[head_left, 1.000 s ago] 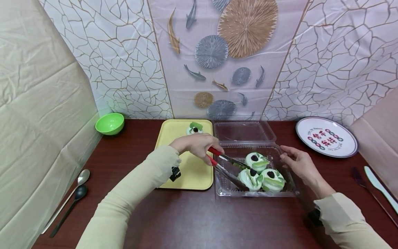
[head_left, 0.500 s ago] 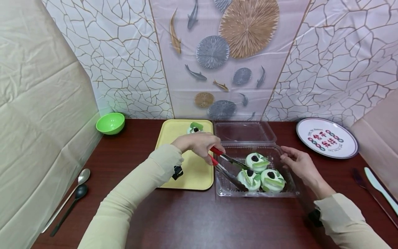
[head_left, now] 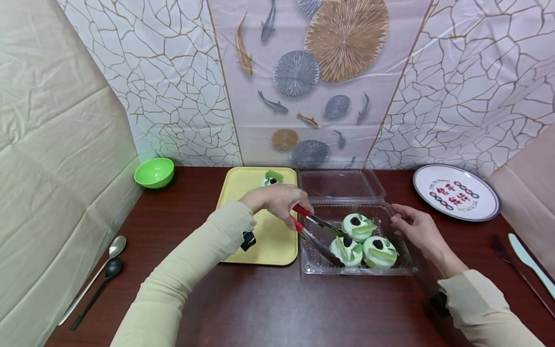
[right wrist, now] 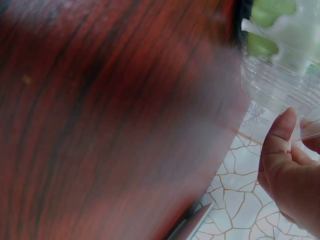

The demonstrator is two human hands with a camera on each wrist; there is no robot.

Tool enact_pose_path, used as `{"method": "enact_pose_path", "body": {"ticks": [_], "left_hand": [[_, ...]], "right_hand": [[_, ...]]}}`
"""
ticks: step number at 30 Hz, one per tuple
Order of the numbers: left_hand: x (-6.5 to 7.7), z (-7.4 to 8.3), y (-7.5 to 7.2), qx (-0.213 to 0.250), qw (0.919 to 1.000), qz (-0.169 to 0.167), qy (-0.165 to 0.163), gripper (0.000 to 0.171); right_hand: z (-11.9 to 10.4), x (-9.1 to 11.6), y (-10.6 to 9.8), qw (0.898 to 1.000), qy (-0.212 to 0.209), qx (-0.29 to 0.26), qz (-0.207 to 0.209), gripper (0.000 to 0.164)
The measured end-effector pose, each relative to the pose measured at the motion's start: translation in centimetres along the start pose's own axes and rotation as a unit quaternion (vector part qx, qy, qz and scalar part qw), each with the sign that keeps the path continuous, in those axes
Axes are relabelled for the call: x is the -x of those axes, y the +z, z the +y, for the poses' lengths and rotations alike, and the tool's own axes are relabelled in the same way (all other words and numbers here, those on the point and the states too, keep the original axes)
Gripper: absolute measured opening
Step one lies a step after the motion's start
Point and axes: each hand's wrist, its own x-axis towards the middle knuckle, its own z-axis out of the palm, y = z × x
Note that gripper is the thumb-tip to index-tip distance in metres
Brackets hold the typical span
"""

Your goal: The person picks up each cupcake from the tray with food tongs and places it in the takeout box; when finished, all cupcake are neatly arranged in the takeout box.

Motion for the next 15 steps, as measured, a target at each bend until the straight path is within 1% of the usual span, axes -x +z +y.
{"method": "enact_pose_path", "body": {"ticks": [8, 15], "left_hand": [[0.03, 0.11, 0.18, 0.002, 1.0000, 0.000, 0.000, 0.058], [0.33, -0.16, -0.08, 0.020, 0.9998, -0.007, -0.003, 0.060]], "right_hand": [[0.00, 0.04, 0.02, 1.000, 0.005, 0.002, -0.003, 0.046], [-0.06, 0.02, -0.01, 1.000, 0.004, 0.002, -0.003, 0.046]]}}
